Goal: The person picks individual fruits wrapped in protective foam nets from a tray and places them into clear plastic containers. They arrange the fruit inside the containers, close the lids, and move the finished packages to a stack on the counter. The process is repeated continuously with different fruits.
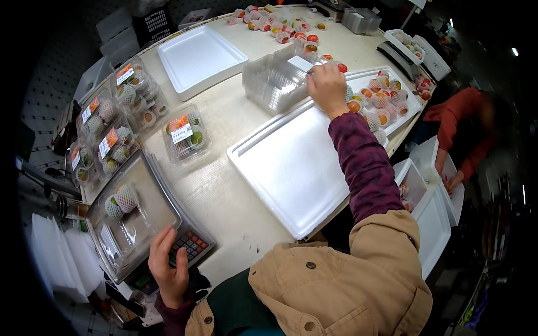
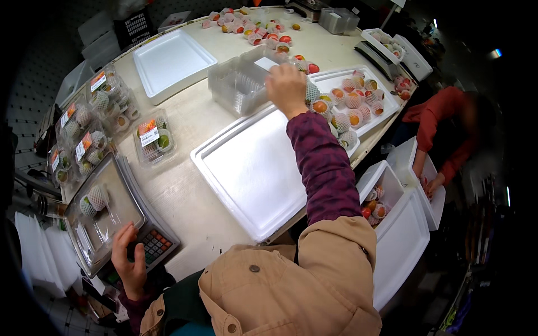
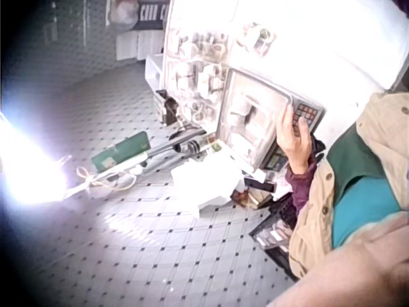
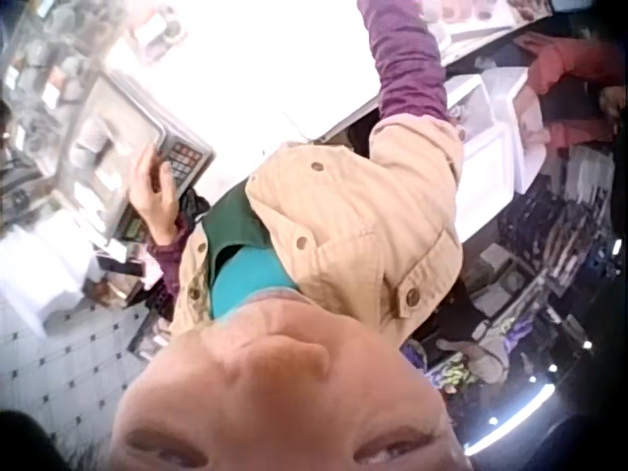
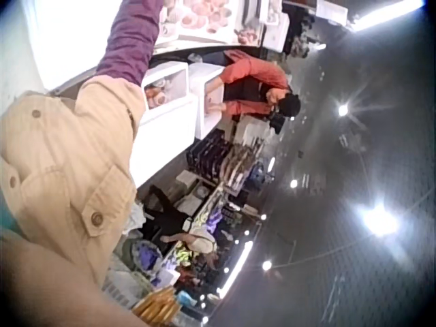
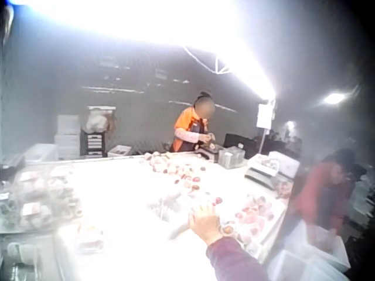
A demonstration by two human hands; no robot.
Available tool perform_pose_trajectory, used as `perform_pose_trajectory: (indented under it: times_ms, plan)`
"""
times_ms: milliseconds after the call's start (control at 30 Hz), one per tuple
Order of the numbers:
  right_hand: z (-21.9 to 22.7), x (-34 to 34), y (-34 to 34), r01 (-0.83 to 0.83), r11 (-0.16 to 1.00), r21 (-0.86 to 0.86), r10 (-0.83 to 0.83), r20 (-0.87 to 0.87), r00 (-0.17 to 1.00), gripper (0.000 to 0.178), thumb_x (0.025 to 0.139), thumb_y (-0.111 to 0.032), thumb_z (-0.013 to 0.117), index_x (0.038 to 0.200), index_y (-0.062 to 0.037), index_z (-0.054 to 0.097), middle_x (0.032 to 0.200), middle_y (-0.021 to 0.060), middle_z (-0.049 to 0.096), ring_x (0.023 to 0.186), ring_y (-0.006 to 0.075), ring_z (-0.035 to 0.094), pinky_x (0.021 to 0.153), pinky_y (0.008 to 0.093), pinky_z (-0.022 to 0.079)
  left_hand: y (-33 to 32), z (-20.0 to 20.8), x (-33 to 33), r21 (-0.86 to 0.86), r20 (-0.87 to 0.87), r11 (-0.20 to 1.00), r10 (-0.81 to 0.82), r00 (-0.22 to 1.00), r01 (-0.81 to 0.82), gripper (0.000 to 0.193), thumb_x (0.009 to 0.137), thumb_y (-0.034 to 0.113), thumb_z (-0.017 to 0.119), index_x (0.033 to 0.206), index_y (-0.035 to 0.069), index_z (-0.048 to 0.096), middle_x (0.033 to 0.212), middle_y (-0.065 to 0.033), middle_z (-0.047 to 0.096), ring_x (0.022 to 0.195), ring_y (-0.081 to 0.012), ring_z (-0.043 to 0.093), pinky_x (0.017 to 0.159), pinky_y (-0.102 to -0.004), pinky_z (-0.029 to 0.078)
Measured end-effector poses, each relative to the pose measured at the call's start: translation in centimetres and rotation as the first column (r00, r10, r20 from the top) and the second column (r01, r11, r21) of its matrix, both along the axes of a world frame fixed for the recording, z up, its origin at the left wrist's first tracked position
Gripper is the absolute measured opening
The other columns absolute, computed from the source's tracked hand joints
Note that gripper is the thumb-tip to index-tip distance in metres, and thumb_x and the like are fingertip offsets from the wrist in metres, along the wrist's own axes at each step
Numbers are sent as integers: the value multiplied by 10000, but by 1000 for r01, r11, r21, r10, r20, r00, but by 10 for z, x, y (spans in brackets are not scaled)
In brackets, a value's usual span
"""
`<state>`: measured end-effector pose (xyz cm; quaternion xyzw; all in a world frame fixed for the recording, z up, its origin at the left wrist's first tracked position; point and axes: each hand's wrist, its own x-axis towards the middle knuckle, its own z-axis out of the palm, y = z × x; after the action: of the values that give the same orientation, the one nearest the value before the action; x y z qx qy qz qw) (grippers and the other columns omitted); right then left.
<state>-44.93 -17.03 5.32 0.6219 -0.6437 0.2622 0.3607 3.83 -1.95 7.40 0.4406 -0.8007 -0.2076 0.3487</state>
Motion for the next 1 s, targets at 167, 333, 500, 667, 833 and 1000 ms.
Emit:
perform_pose_trajectory:
  times_ms: [167,333,500,667,833,1000]
  plan:
    - [-36,-69,14,358,733,578,-592,284,754,391,757,-258,677,1097,-101,566,1039,149,545,948,345,548,805,461,450,1,-3,-29,141,-88,987,-67,994,79,331,762,-30,609,1092,-32,581,1073,-202,603,877,-282,627,757,-336,504]
    - [-24,-42,32,115,968,224,-211,473,855,440,767,-288,699,1138,-93,565,1094,163,566,1003,337,559,853,421,454,-20,-31,-73,544,-620,723,3,785,426,393,851,34,568,1236,33,491,1137,-160,569,923,-245,611,758,-353,534]
    - [-5,50,53,-721,620,310,188,833,520,501,813,-325,682,1207,-40,559,1175,161,587,1088,274,558,929,350,433,-26,-48,-112,652,-725,418,587,360,632,531,911,263,569,1358,119,320,1152,-118,563,1010,-280,592,829,-381,524]
    - [-49,-28,11,204,787,582,-241,-15,971,521,725,-200,731,1195,-71,546,1174,228,549,1104,378,511,927,432,415,-7,-39,-84,706,-703,350,242,668,616,585,847,111,649,1334,100,325,1038,-60,566,869,-155,571,655,-279,488]
    - [-81,-52,10,329,826,458,-248,-230,941,418,682,-189,644,1092,-135,588,951,150,562,936,357,557,800,461,441,13,-17,-28,496,-592,842,148,792,214,663,727,151,784,1245,69,378,1014,-64,538,867,-140,555,789,-278,469]
    - [-40,92,18,-655,705,271,243,776,582,488,742,-198,692,1148,13,520,1046,132,584,929,246,594,816,337,480,10,18,55,42,-181,844,532,827,-534,508,734,144,706,1197,50,520,1041,-106,527,934,-220,543,814,-321,451]
